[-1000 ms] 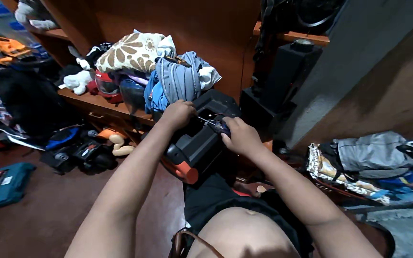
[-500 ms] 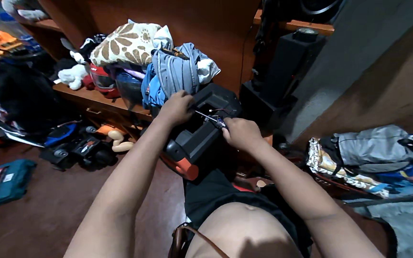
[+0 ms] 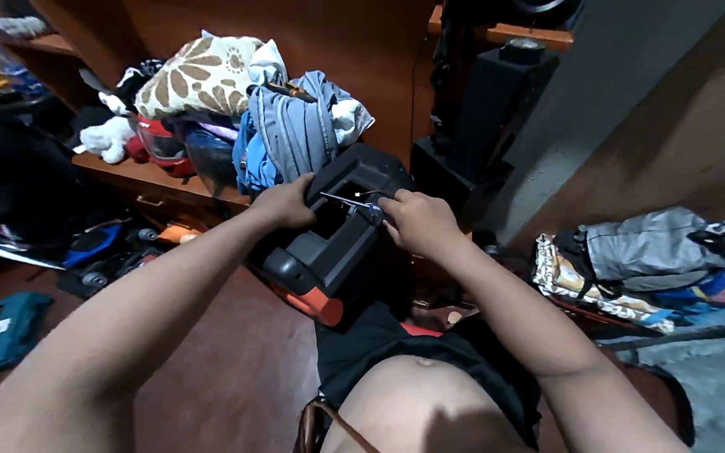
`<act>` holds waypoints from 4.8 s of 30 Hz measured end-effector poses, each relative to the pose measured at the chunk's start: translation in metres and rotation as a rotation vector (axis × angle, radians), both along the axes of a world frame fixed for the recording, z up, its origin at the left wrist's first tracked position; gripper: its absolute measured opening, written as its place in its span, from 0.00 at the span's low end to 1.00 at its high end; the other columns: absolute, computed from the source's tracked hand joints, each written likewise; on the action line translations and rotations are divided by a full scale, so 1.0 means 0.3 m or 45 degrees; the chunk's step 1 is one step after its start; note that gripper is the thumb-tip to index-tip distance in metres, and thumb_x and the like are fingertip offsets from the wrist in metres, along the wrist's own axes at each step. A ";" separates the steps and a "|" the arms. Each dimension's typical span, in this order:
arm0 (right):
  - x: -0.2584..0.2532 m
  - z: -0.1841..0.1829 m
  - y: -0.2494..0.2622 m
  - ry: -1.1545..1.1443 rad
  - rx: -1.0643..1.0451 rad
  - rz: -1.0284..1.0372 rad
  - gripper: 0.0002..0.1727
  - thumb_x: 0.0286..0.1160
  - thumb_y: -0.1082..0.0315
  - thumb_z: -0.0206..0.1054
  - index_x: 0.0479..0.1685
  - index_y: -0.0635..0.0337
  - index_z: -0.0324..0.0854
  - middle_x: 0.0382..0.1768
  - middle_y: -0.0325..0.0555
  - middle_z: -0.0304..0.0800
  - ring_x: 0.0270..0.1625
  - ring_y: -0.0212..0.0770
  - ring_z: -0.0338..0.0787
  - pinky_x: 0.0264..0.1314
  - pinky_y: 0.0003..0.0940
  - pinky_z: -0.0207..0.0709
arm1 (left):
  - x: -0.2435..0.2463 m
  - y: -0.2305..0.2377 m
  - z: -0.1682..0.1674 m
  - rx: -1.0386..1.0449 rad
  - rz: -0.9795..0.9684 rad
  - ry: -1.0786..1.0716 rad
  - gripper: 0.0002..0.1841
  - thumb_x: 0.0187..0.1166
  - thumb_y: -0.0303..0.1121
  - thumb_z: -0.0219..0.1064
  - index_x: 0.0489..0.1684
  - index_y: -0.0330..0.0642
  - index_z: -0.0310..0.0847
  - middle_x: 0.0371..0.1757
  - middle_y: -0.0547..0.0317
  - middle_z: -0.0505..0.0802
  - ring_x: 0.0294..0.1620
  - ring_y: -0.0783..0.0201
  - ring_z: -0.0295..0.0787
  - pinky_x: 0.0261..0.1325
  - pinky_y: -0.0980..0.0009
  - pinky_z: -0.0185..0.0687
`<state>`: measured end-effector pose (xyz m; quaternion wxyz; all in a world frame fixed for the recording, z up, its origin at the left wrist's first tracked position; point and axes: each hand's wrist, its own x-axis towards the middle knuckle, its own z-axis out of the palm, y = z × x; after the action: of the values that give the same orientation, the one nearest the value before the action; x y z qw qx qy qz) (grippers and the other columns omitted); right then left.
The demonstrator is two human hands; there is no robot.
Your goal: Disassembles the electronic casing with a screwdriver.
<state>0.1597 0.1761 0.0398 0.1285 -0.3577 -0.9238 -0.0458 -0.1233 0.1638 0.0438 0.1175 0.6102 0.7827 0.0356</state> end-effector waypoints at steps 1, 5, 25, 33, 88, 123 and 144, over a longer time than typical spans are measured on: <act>0.014 0.020 -0.005 -0.007 0.020 0.024 0.18 0.81 0.58 0.66 0.66 0.48 0.86 0.55 0.50 0.90 0.55 0.55 0.92 0.45 0.56 0.86 | 0.012 -0.015 0.009 -0.004 0.003 -0.011 0.55 0.59 0.40 0.82 0.94 0.68 0.52 0.51 0.31 0.92 0.54 0.26 0.88 0.52 0.22 0.77; 0.071 0.126 -0.026 -0.120 0.044 0.109 0.18 0.76 0.62 0.69 0.64 0.46 0.88 0.52 0.50 0.90 0.54 0.55 0.91 0.43 0.55 0.85 | 0.066 -0.090 0.004 -0.049 0.048 -0.277 0.51 0.63 0.37 0.81 0.92 0.68 0.55 0.60 0.35 0.90 0.61 0.31 0.87 0.58 0.24 0.77; 0.104 0.233 0.001 -0.544 -0.023 0.229 0.16 0.75 0.54 0.65 0.53 0.52 0.87 0.56 0.51 0.86 0.50 0.55 0.90 0.40 0.58 0.81 | 0.201 -0.085 -0.181 -0.094 -0.140 -0.571 0.33 0.79 0.47 0.74 0.83 0.47 0.73 0.66 0.40 0.90 0.67 0.42 0.87 0.72 0.34 0.76; 0.131 0.171 0.082 0.443 -0.348 0.392 0.14 0.68 0.64 0.80 0.49 0.59 0.89 0.47 0.45 0.94 0.49 0.38 0.93 0.58 0.41 0.87 | 0.196 -0.050 -0.174 -0.131 -0.182 -0.577 0.32 0.80 0.47 0.73 0.82 0.44 0.74 0.64 0.40 0.91 0.65 0.42 0.89 0.71 0.36 0.77; 0.375 -0.245 -0.516 0.898 0.059 0.389 0.05 0.69 0.70 0.66 0.39 0.52 0.86 0.56 0.55 0.86 0.55 0.43 0.87 0.57 0.34 0.85 | 0.504 -0.066 0.019 0.304 -1.443 0.215 0.11 0.84 0.33 0.67 0.59 0.49 0.92 0.66 0.50 0.89 0.64 0.47 0.89 0.64 0.46 0.85; 0.496 -0.341 -0.470 1.393 0.219 0.351 0.07 0.71 0.74 0.68 0.42 0.55 0.77 0.58 0.44 0.86 0.62 0.38 0.88 0.64 0.31 0.87 | 0.711 -0.325 -0.143 0.545 -0.679 0.239 0.23 0.89 0.42 0.59 0.80 0.48 0.77 0.50 0.49 0.95 0.51 0.47 0.94 0.55 0.49 0.87; 0.447 -0.107 -0.328 0.313 0.167 0.570 0.07 0.82 0.73 0.61 0.38 0.53 0.84 0.53 0.41 0.92 0.51 0.46 0.87 0.52 0.41 0.83 | 0.729 -0.231 -0.085 0.337 -0.707 0.115 0.23 0.80 0.31 0.67 0.76 0.50 0.80 0.49 0.44 0.94 0.51 0.41 0.93 0.48 0.43 0.88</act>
<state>0.2938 0.0776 0.0078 0.2696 -0.1384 -0.9524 -0.0321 0.0955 0.0944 0.0184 0.0076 0.8116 0.5791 0.0766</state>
